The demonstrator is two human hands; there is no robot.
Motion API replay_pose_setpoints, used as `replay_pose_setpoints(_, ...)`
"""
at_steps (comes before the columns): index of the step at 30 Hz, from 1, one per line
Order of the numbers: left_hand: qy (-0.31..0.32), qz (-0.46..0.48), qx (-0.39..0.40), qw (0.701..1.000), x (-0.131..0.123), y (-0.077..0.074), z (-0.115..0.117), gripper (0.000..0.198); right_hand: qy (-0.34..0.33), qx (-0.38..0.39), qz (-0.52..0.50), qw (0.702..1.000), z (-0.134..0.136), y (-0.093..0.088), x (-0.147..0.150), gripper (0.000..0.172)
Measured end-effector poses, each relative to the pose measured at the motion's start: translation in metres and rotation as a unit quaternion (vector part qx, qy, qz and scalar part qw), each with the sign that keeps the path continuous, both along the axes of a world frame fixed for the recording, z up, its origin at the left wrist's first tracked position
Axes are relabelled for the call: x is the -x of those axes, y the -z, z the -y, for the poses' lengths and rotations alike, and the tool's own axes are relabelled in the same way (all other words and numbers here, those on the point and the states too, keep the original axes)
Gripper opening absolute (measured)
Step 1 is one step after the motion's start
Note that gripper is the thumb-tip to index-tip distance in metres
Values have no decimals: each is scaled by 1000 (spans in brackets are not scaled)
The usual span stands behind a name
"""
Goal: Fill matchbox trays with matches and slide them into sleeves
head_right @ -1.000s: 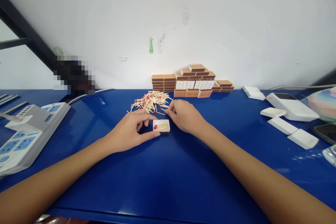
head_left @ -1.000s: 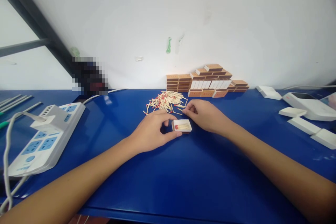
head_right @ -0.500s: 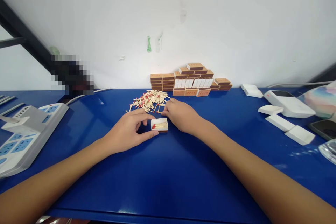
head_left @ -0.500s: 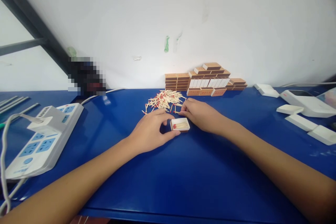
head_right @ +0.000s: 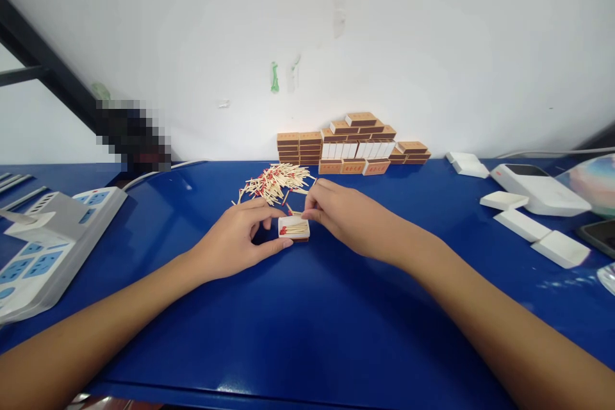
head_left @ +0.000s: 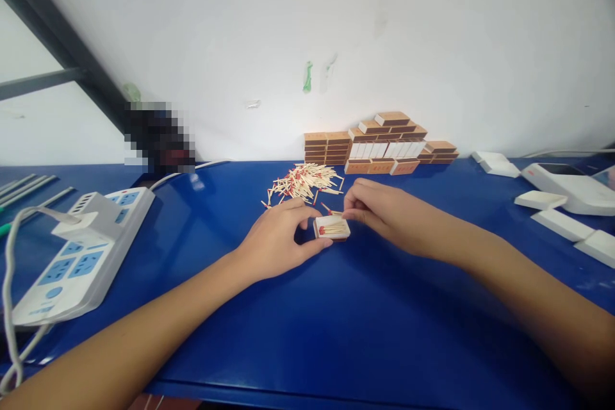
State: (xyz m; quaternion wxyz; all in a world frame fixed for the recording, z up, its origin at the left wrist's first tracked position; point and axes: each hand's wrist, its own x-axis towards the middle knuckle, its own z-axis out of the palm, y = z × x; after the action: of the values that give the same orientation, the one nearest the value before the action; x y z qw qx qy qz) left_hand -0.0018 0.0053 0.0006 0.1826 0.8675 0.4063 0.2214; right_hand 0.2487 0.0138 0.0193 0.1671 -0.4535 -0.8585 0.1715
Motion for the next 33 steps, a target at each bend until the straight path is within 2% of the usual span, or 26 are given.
replay_pose_setpoints(9,2,-4,7,1000,0,1,1,30,-31,3,31,999,14,0,16,20)
replay_pose_setpoints(13,-2,-14,-4,1000,0,1,2,30,28,-25,-19,999,15,-1,23,28)
replay_pose_setpoints(16,9,-23,-33,999,-1,2,4,29,76,-4,-41,996,18,0,31,33)
replay_pose_setpoints(23,9,-45,-62,997,-2,4,6,28,127,51,-110,984,24,7,44,27)
replay_pose_setpoints(26,1,-41,-62,997,-3,3,6,31,138,27,-159,977,20,7,40,26)
replay_pose_setpoints(29,-7,-29,-50,998,-3,2,5,31,81,-72,-130,986,15,4,31,23)
replay_pose_setpoints(31,-9,-17,-41,999,-3,0,5,30,9,-127,-38,991,13,1,24,22)
replay_pose_setpoints(33,-10,-7,-33,999,-3,-1,4,30,-38,-147,45,987,13,-1,18,26)
